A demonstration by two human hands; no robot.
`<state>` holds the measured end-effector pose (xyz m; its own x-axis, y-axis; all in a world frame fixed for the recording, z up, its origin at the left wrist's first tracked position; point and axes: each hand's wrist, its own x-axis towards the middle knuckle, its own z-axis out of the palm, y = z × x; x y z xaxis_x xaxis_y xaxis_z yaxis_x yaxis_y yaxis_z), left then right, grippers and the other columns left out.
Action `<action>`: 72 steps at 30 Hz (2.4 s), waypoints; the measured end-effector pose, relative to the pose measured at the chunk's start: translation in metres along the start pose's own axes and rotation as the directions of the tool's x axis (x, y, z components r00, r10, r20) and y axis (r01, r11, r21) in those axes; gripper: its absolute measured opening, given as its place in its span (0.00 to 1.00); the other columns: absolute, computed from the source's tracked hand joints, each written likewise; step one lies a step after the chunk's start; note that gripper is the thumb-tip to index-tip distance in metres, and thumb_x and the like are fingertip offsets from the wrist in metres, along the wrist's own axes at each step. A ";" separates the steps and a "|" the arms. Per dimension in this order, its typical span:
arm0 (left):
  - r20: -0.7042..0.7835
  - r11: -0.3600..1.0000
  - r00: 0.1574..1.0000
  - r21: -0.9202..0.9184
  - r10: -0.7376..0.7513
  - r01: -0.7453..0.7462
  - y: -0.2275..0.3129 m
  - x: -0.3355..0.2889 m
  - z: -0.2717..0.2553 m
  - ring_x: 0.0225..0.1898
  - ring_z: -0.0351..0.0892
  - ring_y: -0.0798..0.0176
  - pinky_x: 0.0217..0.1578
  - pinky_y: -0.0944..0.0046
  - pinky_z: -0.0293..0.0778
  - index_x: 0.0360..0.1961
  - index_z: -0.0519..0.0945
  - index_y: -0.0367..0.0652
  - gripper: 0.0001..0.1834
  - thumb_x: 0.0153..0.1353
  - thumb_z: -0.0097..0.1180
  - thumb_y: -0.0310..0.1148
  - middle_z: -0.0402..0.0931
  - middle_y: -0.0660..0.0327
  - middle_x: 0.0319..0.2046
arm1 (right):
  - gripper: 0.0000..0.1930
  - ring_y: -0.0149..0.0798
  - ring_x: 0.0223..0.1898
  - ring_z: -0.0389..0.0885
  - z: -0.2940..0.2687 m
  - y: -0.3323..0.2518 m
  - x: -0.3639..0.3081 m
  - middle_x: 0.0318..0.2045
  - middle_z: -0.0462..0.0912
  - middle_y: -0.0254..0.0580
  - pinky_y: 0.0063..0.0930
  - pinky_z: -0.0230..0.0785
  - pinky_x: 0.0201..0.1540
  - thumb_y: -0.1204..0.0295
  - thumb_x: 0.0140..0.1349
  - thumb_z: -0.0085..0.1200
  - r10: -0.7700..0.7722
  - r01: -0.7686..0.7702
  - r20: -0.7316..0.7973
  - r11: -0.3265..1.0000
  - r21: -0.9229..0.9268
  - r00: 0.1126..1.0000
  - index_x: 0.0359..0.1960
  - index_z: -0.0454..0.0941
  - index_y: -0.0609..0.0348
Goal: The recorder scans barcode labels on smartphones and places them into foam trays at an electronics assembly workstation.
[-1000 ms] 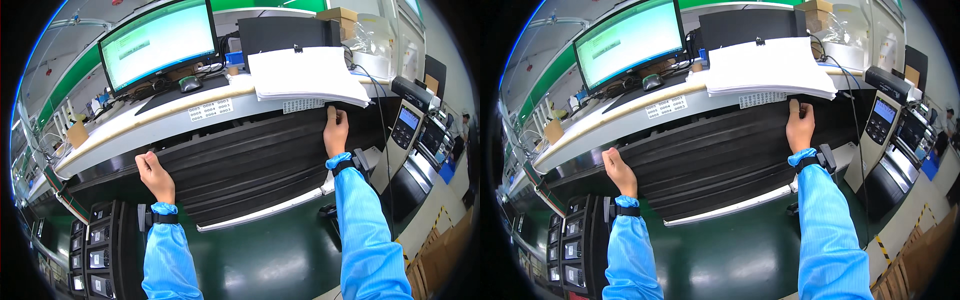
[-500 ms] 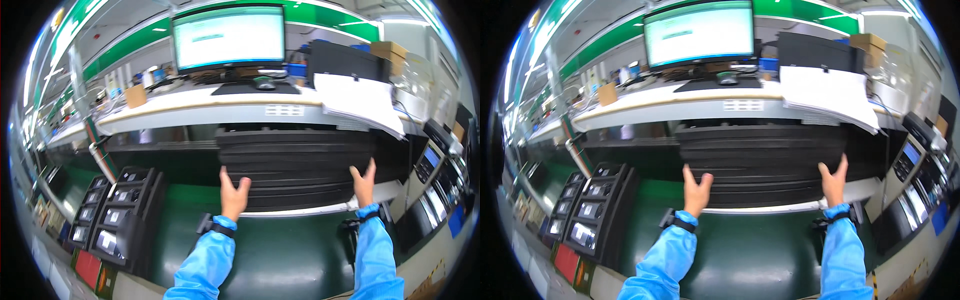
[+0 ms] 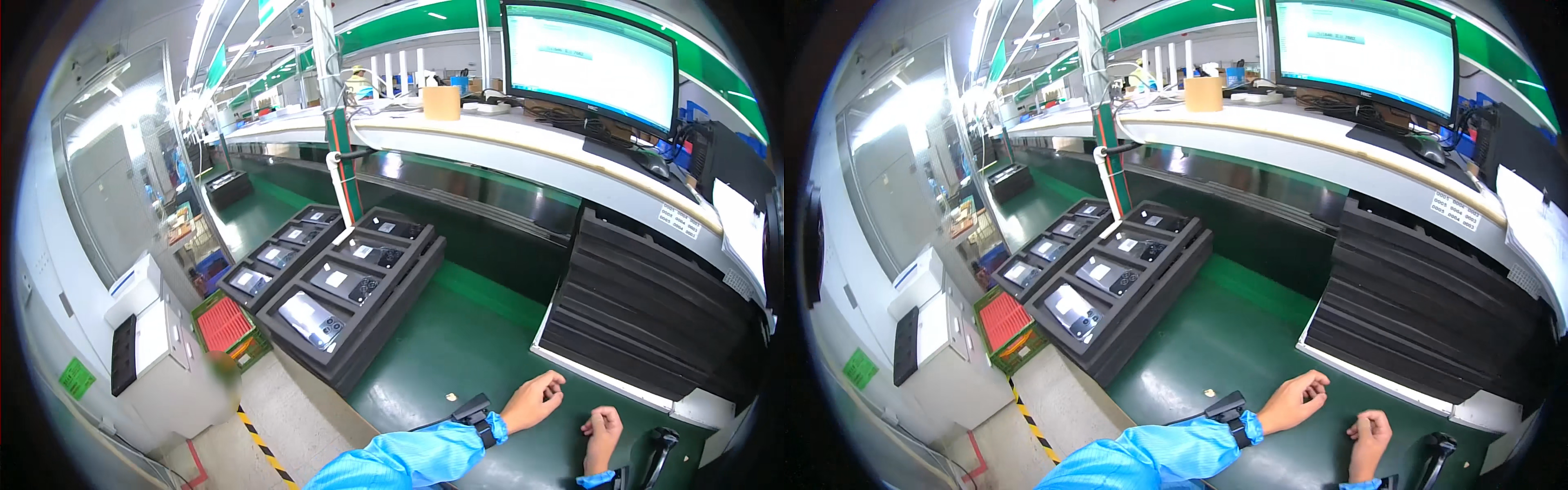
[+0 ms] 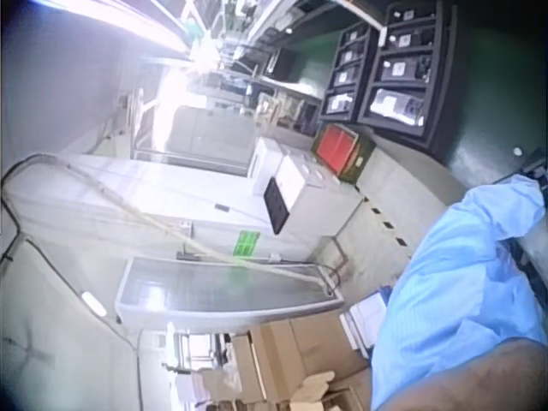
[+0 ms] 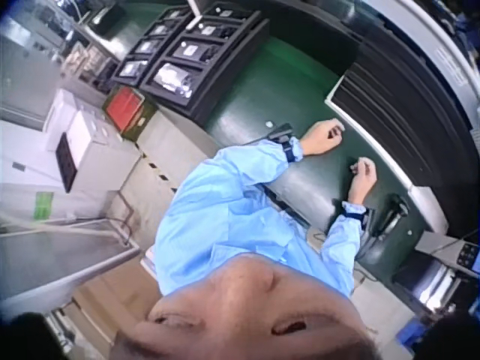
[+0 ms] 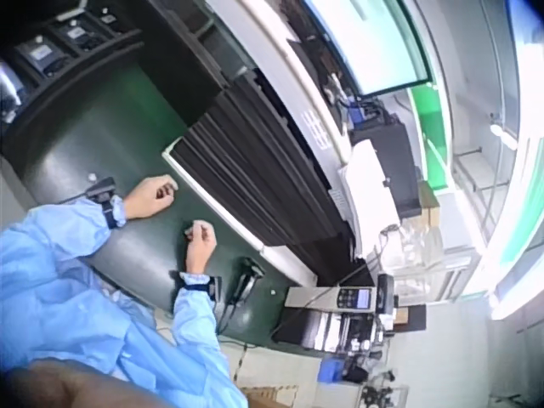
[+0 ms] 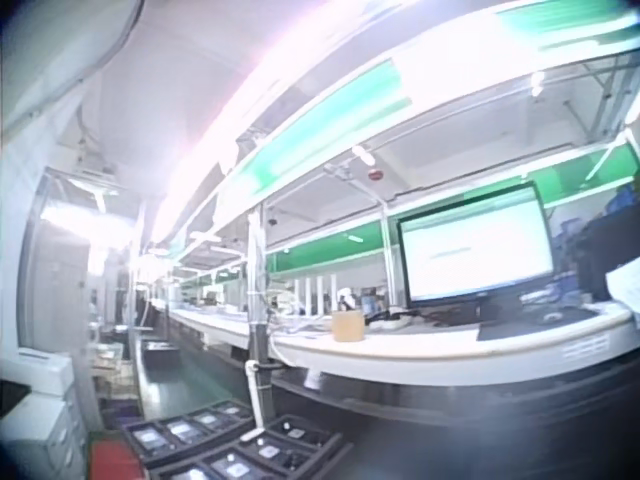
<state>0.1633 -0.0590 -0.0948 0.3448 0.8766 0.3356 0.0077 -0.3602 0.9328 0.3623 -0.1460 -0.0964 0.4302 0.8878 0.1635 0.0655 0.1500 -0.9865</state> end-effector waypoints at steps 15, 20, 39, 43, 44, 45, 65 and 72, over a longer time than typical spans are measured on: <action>0.010 0.921 0.992 -0.370 -0.125 0.120 0.001 -0.001 0.042 0.32 0.80 0.72 0.35 0.67 0.78 0.50 0.80 0.34 0.12 0.71 0.56 0.30 0.83 0.62 0.35 | 0.07 0.27 0.30 0.82 0.053 0.013 0.022 0.31 0.83 0.36 0.17 0.74 0.30 0.72 0.74 0.51 -0.009 -0.004 0.072 0.982 0.189 0.997 0.45 0.77 0.63; 0.205 0.772 0.965 -0.582 -0.164 0.255 -0.008 0.004 0.036 0.33 0.78 0.74 0.36 0.71 0.76 0.49 0.81 0.38 0.11 0.72 0.57 0.33 0.81 0.65 0.34 | 0.08 0.19 0.23 0.72 0.048 0.001 0.018 0.26 0.81 0.30 0.13 0.63 0.25 0.69 0.73 0.54 0.043 -0.050 0.093 0.995 0.081 0.995 0.40 0.79 0.61; 0.207 0.740 0.955 -0.605 -0.210 0.294 -0.012 0.004 0.032 0.29 0.74 0.74 0.30 0.71 0.71 0.40 0.76 0.39 0.05 0.72 0.55 0.30 0.79 0.65 0.30 | 0.08 0.19 0.23 0.73 0.052 0.000 0.013 0.25 0.80 0.30 0.14 0.62 0.25 0.69 0.72 0.57 0.022 -0.034 0.182 0.997 0.063 0.983 0.42 0.78 0.63; 0.192 0.772 0.965 -0.581 -0.178 0.258 -0.011 0.004 0.034 0.30 0.76 0.75 0.30 0.70 0.73 0.38 0.78 0.38 0.07 0.72 0.55 0.31 0.79 0.65 0.30 | 0.07 0.20 0.23 0.73 0.047 0.005 0.015 0.25 0.79 0.29 0.14 0.63 0.25 0.73 0.72 0.54 0.030 -0.040 0.188 0.998 0.049 0.982 0.46 0.77 0.63; 0.205 0.769 0.963 -0.582 -0.176 0.265 -0.011 0.003 0.036 0.30 0.76 0.75 0.30 0.70 0.73 0.38 0.78 0.38 0.07 0.72 0.55 0.31 0.79 0.65 0.30 | 0.07 0.20 0.23 0.73 0.046 0.006 0.014 0.25 0.79 0.29 0.14 0.63 0.25 0.73 0.72 0.54 0.031 -0.040 0.174 0.998 0.047 0.984 0.46 0.77 0.63; 0.188 0.809 0.965 -0.528 -0.184 0.257 -0.005 0.004 0.035 0.30 0.77 0.72 0.31 0.68 0.74 0.38 0.78 0.38 0.07 0.72 0.55 0.31 0.79 0.63 0.30 | 0.08 0.20 0.22 0.72 0.046 0.004 0.013 0.24 0.77 0.29 0.15 0.62 0.24 0.75 0.72 0.52 0.009 -0.018 0.159 0.998 0.052 0.987 0.49 0.76 0.62; -0.044 0.968 0.991 -0.222 -0.130 0.117 0.008 -0.001 0.047 0.28 0.80 0.72 0.29 0.68 0.77 0.39 0.76 0.36 0.07 0.69 0.56 0.30 0.80 0.61 0.28 | 0.11 0.22 0.25 0.76 0.050 0.003 0.015 0.27 0.82 0.33 0.19 0.68 0.27 0.82 0.68 0.51 0.060 -0.074 0.134 0.992 0.101 0.989 0.50 0.78 0.63; -0.034 0.945 0.991 -0.307 -0.129 0.113 0.006 -0.001 0.047 0.27 0.79 0.75 0.28 0.70 0.76 0.33 0.73 0.39 0.10 0.70 0.58 0.32 0.77 0.65 0.25 | 0.11 0.22 0.28 0.77 0.053 -0.001 0.013 0.32 0.83 0.34 0.18 0.68 0.27 0.73 0.75 0.50 0.050 -0.063 0.104 0.990 0.127 0.993 0.56 0.74 0.59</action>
<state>0.2072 -0.0769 -0.0952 0.3088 0.9261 0.2166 -0.2419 -0.1438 0.9596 0.3196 -0.1117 -0.0933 0.3366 0.9348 0.1138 -0.0765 0.1476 -0.9861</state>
